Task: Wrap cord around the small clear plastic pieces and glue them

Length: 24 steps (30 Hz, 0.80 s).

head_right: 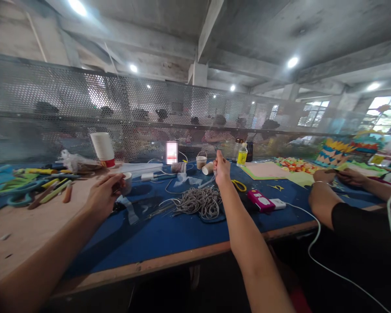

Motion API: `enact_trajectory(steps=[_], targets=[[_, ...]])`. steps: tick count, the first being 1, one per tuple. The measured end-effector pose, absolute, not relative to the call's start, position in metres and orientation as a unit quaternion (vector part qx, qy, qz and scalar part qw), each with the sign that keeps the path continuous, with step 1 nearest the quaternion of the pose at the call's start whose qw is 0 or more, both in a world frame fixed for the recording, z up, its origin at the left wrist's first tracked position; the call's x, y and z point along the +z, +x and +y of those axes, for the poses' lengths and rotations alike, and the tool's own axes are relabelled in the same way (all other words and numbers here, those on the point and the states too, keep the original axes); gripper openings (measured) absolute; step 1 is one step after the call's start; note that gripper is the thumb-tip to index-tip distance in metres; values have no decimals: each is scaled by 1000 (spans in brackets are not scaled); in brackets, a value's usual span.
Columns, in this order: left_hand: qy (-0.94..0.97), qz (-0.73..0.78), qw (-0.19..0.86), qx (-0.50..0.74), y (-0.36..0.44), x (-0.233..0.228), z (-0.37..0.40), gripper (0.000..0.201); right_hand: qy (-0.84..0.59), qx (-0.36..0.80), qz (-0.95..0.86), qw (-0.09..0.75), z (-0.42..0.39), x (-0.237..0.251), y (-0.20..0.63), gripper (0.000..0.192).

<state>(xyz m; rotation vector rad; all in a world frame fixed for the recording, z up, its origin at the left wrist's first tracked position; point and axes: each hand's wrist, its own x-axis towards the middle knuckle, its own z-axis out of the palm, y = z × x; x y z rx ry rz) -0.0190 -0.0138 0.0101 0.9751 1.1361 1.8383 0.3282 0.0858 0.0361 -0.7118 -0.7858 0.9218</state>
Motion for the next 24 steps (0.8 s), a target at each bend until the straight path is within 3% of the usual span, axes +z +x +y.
enact_trajectory(steps=[5, 11, 16, 21, 24], targets=[[320, 422, 358, 769, -31, 17, -11, 9, -350, 448, -293, 769, 92, 31, 347, 51], [321, 423, 367, 764, -35, 17, -10, 16, -389, 417, -296, 767, 96, 25, 349, 50], [441, 412, 433, 669, -15, 7, -13, 19, -419, 376, -519, 643, 80, 18, 298, 52], [459, 385, 557, 575, 5, 0, -21, 18, -322, 390, -740, 444, 38, 9, 235, 48], [466, 336, 634, 517, 14, -3, -24, 14, -283, 379, -781, 409, 19, 6, 219, 44]])
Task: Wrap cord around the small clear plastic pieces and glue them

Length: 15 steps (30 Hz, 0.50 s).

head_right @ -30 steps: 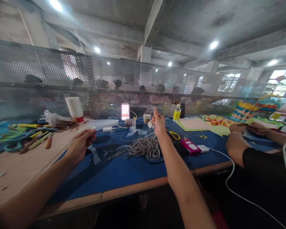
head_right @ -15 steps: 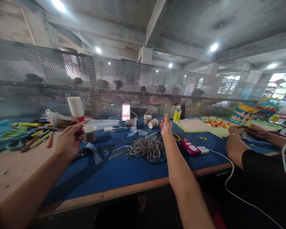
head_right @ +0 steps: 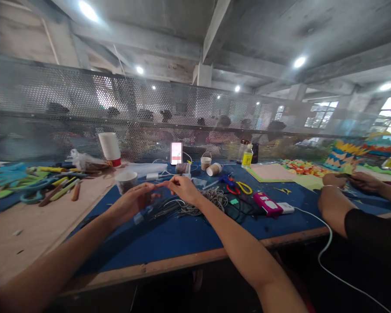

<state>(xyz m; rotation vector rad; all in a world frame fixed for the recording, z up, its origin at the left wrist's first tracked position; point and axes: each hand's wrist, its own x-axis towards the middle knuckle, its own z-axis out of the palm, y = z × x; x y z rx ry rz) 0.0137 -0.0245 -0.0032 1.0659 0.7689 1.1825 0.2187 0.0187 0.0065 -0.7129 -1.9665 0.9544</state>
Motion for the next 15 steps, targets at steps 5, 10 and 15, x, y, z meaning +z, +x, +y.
enact_trajectory(steps=[5, 10, 15], targets=[[476, 300, 683, 466, 22, -9, -28, 9, -268, 374, -794, 397, 10, 8, 216, 44], [481, 290, 682, 469, 22, -7, -29, 8, -272, 393, -792, 379, 11, 12, 221, 41], [426, 306, 671, 524, 11, 2, -26, 4, -305, 360, -777, 416, 27, 15, 235, 44]])
